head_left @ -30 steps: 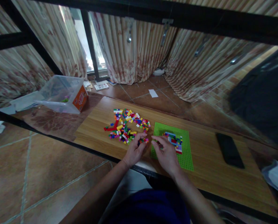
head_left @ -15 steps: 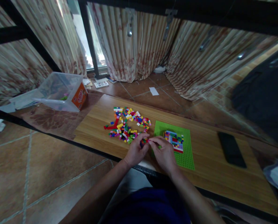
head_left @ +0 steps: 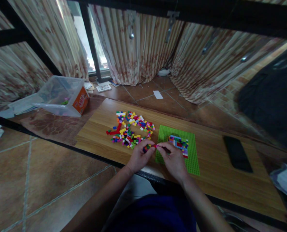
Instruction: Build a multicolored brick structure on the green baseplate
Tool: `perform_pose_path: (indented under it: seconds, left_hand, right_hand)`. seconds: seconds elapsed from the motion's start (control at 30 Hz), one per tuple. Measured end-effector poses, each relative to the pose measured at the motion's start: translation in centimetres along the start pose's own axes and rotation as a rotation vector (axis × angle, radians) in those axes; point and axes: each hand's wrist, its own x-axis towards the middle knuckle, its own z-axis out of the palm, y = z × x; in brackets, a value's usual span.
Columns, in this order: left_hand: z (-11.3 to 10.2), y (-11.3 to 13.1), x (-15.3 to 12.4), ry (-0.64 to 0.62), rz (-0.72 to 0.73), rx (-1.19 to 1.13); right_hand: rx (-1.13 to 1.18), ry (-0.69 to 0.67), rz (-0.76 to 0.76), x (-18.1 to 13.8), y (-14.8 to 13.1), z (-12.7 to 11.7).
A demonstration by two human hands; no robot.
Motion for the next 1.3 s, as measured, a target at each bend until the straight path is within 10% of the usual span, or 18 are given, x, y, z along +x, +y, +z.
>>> perform_pose_path:
  seconds: [0.43, 0.87, 1.3]
  left_hand:
    - [0.5, -0.3, -0.2, 0.067, -0.005, 0.071]
    - [0.4, -0.3, 0.0, 0.043, -0.002, 0.082]
    - [0.3, -0.2, 0.0, 0.027, 0.011, 0.072]
  right_hand:
    - [-0.201, 0.134, -0.088, -0.6, -0.5, 1.7]
    - [-0.658, 0.184, -0.181, 0.3, 4.2, -7.4]
    - [-0.873, 0.017, -0.196, 1.9, 5.0, -8.0]
